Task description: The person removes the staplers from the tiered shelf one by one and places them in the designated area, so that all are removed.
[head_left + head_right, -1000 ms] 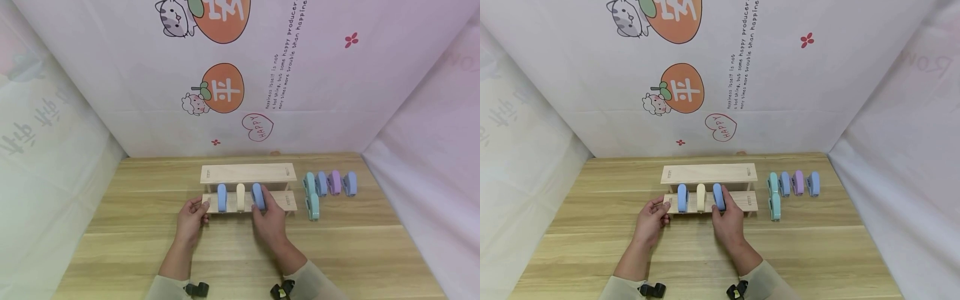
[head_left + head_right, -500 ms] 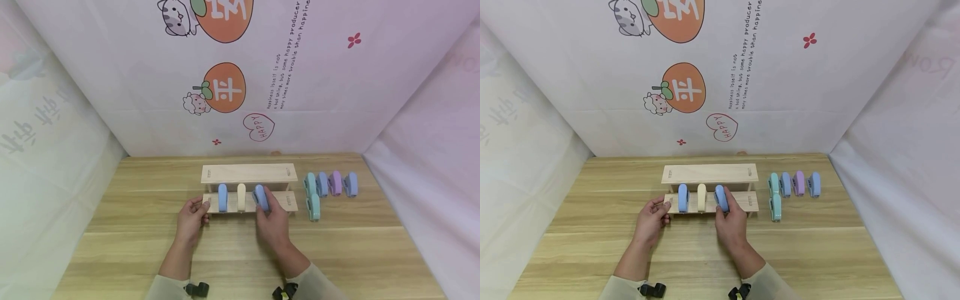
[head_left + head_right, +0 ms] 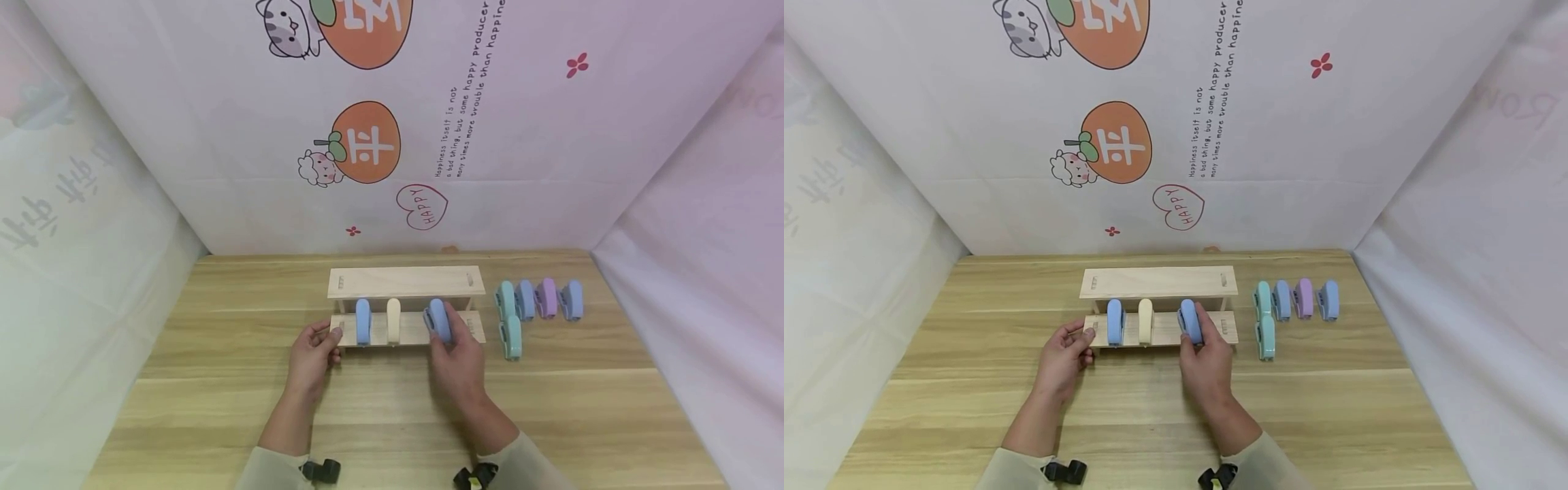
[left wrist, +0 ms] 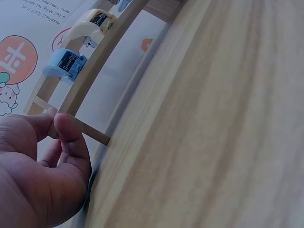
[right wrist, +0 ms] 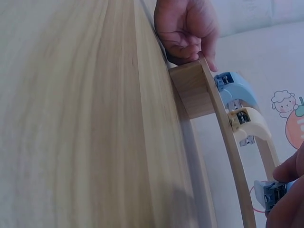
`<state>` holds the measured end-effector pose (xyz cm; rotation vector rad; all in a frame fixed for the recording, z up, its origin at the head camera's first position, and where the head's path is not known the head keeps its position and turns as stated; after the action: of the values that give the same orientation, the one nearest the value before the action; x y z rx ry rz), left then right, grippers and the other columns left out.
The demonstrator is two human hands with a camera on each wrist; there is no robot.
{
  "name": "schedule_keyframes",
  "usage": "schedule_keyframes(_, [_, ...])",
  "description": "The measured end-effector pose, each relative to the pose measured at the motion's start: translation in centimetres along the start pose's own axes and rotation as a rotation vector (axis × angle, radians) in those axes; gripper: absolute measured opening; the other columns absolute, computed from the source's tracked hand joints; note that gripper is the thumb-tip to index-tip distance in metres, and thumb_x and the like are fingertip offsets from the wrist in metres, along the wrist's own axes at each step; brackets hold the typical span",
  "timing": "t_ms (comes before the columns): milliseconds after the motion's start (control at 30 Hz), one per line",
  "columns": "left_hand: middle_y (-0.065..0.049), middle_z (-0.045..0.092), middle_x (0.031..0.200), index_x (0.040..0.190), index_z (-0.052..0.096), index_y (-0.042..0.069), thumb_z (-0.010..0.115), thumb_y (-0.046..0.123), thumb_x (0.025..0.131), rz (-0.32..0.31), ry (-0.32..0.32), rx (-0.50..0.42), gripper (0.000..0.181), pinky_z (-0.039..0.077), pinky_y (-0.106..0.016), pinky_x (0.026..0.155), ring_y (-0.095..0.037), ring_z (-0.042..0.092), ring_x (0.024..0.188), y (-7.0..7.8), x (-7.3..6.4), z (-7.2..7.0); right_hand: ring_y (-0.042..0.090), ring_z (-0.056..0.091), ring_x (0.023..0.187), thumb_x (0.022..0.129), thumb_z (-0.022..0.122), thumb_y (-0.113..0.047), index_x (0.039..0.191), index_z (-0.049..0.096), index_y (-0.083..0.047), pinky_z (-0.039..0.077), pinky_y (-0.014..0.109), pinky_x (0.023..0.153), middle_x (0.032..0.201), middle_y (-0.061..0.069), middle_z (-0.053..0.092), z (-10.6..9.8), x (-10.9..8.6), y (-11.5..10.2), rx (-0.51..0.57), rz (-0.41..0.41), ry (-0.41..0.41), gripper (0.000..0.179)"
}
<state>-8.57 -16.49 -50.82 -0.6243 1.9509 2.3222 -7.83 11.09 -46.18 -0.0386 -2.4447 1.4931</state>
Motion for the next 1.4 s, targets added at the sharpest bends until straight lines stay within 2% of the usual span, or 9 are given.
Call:
schedule_keyframes(667, [-0.011, 0.065, 0.107, 0.135, 0.059, 0.011, 0.077, 0.020, 0.097, 0.003, -0.001, 0.008, 0.043, 0.060, -0.027, 0.066, -0.019, 0.060, 0.081, -0.3, 0.2, -0.1, 0.031, 0.047, 0.143, 0.096, 0.070, -0.005, 0.154, 0.049, -0.013, 0.039, 0.053, 0.117, 0.156, 0.009, 0.050, -2.2, 0.1, 1.3, 0.028, 0.096, 0.034, 0.062])
schedule_keyframes(967, [-0.011, 0.065, 0.109, 0.135, 0.059, 0.011, 0.076, 0.018, 0.097, -0.004, 0.002, 0.011, 0.042, 0.060, -0.026, 0.065, -0.019, 0.060, 0.082, -0.2, 0.2, 0.0, 0.030, 0.050, 0.140, 0.093, 0.072, -0.001, 0.151, 0.052, -0.009, 0.041, 0.050, 0.117, 0.152, 0.012, 0.054, -3.4, 0.2, 1.7, -0.005, 0.039, 0.081, 0.062])
schedule_keyframes(1400, [-0.011, 0.065, 0.110, 0.135, 0.058, 0.011, 0.076, 0.018, 0.096, -0.017, 0.010, 0.006, 0.043, 0.059, -0.026, 0.065, -0.019, 0.060, 0.081, 0.0, 0.1, 0.1, 0.030, 0.053, 0.138, 0.092, 0.074, -0.001, 0.148, 0.055, -0.005, 0.043, 0.052, 0.115, 0.148, 0.014, 0.057, -4.8, 0.2, 2.7, -0.036, 0.044, 0.133, 0.059])
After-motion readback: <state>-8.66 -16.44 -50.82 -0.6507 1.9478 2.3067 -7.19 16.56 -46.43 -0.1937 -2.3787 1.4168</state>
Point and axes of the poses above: each hand's wrist, its own x-axis towards the middle knuckle, its own z-axis out of the palm, y = z × x, the point moved 2 cm from there along x, towards the middle knuckle
